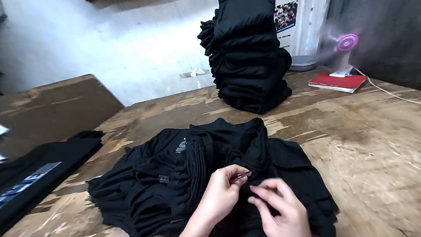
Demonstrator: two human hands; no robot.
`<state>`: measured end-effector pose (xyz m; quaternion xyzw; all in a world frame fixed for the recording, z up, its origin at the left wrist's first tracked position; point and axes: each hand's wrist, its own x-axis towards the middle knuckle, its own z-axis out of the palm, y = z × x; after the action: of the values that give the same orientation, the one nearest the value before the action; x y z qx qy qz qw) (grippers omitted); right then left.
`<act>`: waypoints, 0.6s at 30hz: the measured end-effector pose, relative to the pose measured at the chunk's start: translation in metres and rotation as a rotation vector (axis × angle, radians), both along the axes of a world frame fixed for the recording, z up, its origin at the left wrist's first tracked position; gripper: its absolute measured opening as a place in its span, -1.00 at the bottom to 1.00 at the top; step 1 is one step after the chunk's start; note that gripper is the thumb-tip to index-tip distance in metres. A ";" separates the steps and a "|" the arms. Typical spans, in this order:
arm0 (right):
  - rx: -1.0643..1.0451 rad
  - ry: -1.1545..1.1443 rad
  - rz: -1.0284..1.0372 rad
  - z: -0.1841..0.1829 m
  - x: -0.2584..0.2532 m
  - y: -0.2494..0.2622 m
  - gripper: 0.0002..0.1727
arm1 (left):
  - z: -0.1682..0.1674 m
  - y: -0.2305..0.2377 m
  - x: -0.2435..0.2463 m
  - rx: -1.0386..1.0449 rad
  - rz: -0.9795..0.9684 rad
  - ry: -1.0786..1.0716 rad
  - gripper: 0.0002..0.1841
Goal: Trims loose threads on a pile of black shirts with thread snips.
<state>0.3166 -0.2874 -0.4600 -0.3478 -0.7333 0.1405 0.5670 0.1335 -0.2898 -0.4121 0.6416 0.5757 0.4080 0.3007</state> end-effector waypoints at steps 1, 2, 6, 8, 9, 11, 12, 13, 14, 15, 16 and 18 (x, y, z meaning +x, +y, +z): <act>0.092 -0.038 -0.080 -0.001 0.005 -0.007 -0.89 | 0.000 -0.002 0.000 -0.006 -0.027 -0.018 -0.79; 0.139 -0.045 -0.116 -0.001 0.012 -0.012 -0.93 | -0.001 -0.005 -0.001 0.016 -0.059 -0.037 -0.71; 0.013 0.136 -0.079 -0.009 0.029 -0.024 -0.96 | -0.019 -0.022 -0.008 0.407 -0.065 0.059 -0.52; -0.035 0.194 -0.034 -0.014 0.029 -0.028 -0.97 | -0.026 -0.028 -0.009 0.619 -0.001 0.192 -0.71; -0.047 0.214 -0.013 -0.016 0.029 -0.030 -0.96 | -0.027 -0.031 -0.007 0.690 0.029 0.267 -0.77; -0.024 0.227 0.007 -0.021 0.026 -0.031 -0.95 | -0.032 -0.035 -0.002 0.813 0.081 0.387 -0.86; 0.018 0.218 0.007 -0.024 0.025 -0.031 -0.94 | -0.034 -0.035 0.001 0.871 0.095 0.421 -0.88; 0.076 0.199 0.007 -0.027 0.024 -0.031 -0.94 | -0.036 -0.034 0.003 0.922 0.091 0.440 -0.89; 0.141 0.168 0.000 -0.029 0.023 -0.030 -0.93 | -0.037 -0.032 0.005 0.962 0.075 0.460 -0.89; 0.203 0.131 -0.014 -0.030 0.022 -0.030 -0.92 | -0.037 -0.031 0.006 0.992 0.046 0.484 -0.87; 0.252 0.095 -0.025 -0.031 0.022 -0.030 -0.91 | -0.037 -0.030 0.007 1.008 0.008 0.510 -0.85; 0.295 0.054 -0.026 -0.031 0.022 -0.028 -0.90 | -0.034 -0.028 0.007 1.020 -0.056 0.559 -0.81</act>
<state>0.3383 -0.3159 -0.4910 -0.2666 -0.7260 0.0331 0.6331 0.1408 -0.3183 -0.4459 0.8037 0.3466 0.4409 -0.1990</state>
